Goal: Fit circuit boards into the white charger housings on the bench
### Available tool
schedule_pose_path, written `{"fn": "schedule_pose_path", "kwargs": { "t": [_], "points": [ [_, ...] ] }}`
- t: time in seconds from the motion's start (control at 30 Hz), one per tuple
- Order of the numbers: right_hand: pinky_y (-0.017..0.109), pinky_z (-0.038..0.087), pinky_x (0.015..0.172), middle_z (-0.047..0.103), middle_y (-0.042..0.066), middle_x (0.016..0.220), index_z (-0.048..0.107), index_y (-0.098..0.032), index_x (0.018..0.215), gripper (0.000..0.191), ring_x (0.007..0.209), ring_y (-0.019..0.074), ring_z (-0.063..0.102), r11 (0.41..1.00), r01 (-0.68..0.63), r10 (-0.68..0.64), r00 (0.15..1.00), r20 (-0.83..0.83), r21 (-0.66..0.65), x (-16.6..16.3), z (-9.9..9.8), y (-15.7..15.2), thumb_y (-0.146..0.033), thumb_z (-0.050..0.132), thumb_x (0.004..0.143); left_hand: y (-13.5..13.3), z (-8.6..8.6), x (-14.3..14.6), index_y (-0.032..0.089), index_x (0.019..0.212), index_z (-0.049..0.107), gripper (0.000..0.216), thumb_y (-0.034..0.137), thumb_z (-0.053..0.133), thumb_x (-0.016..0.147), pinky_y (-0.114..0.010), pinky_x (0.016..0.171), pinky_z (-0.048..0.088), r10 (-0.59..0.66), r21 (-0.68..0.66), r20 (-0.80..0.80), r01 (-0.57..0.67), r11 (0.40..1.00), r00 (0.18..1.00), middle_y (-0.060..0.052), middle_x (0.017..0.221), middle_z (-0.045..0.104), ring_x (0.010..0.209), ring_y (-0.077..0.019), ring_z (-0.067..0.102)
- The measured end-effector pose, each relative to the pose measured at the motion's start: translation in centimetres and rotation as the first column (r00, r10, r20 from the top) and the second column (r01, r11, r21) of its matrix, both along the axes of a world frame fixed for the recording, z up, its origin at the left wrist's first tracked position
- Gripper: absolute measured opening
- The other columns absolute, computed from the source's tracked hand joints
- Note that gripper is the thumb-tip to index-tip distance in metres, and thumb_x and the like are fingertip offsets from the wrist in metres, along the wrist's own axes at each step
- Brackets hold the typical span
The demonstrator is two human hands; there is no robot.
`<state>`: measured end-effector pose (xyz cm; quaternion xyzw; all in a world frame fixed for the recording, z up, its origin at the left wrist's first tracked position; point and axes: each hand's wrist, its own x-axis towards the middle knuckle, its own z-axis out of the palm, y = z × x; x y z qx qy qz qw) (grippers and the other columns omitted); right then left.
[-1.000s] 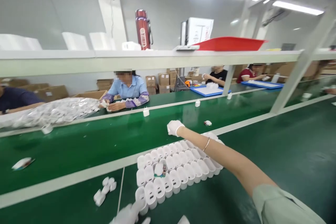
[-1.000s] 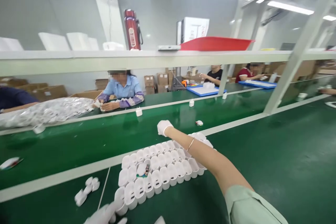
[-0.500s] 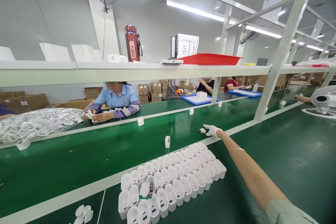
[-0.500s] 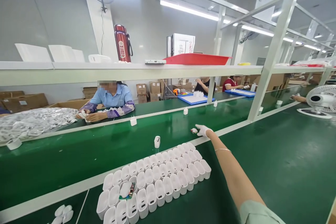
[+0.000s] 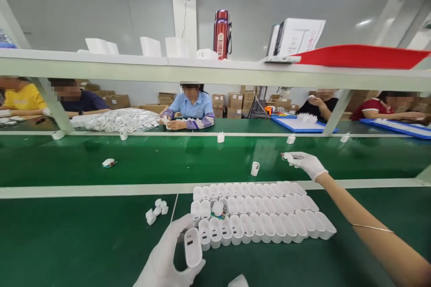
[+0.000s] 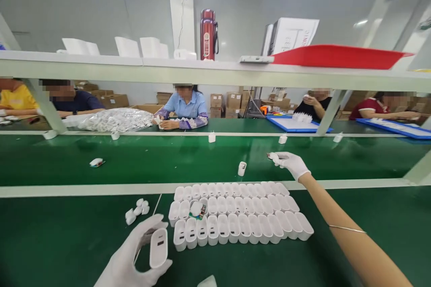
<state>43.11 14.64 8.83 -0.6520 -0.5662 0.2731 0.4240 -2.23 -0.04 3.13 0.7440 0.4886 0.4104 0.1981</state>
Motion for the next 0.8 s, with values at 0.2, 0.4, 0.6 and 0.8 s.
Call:
{"fn": "schedule_pose_path", "kwargs": {
  "t": [0.2,0.4,0.6,0.8],
  "points": [
    [0.039,0.053,0.088,0.07,0.011,0.107,0.07,-0.017,0.104,0.044,0.099,0.0263,0.066,0.891,-0.443,0.454,0.878,-0.152,0.104,-11.3,1.6,-5.7,-0.043,0.079,0.07,-0.7,0.2,0.6,0.03,0.121,0.044,0.05,0.017,0.063,0.077,-0.029,0.084,0.058,0.0,0.042,-0.12,0.005,0.999,0.993,-0.004,0.113,0.064,0.097,-0.0182,0.067],
    [0.032,0.054,0.085,0.067,0.004,0.108,0.07,-0.026,0.103,0.036,0.1,0.0204,0.064,0.734,-0.606,0.633,0.774,0.015,0.307,-21.3,0.3,-13.4,-0.018,0.081,0.07,-1.4,0.2,1.2,0.029,0.126,0.041,0.056,0.012,0.062,0.077,-0.028,0.089,0.056,-0.066,0.094,-0.066,0.072,0.993,0.996,-0.007,0.119,0.059,0.104,-0.0189,0.065],
    [0.03,0.051,0.086,0.065,0.001,0.102,0.068,-0.026,0.093,0.029,0.089,0.0152,0.063,0.662,-0.677,0.697,0.714,0.067,0.322,-22.4,-1.7,-14.5,-0.006,0.075,0.073,-1.4,0.3,1.0,0.028,0.129,0.041,0.054,0.016,0.062,0.081,-0.027,0.089,0.056,-0.11,0.209,-0.196,0.151,0.966,0.974,-0.007,0.117,0.061,0.105,-0.019,0.065],
    [0.024,0.05,0.076,0.061,-0.001,0.092,0.063,-0.022,0.079,0.022,0.083,0.0132,0.06,0.68,-0.673,0.675,0.73,0.11,0.293,-22.9,-1.0,-14.7,-0.008,0.077,0.07,-1.6,0.1,0.8,0.024,0.131,0.039,0.058,0.013,0.062,0.079,-0.028,0.092,0.055,-0.084,0.225,-0.282,0.151,0.963,0.956,-0.009,0.119,0.061,0.109,-0.0197,0.063]
  ]
}}
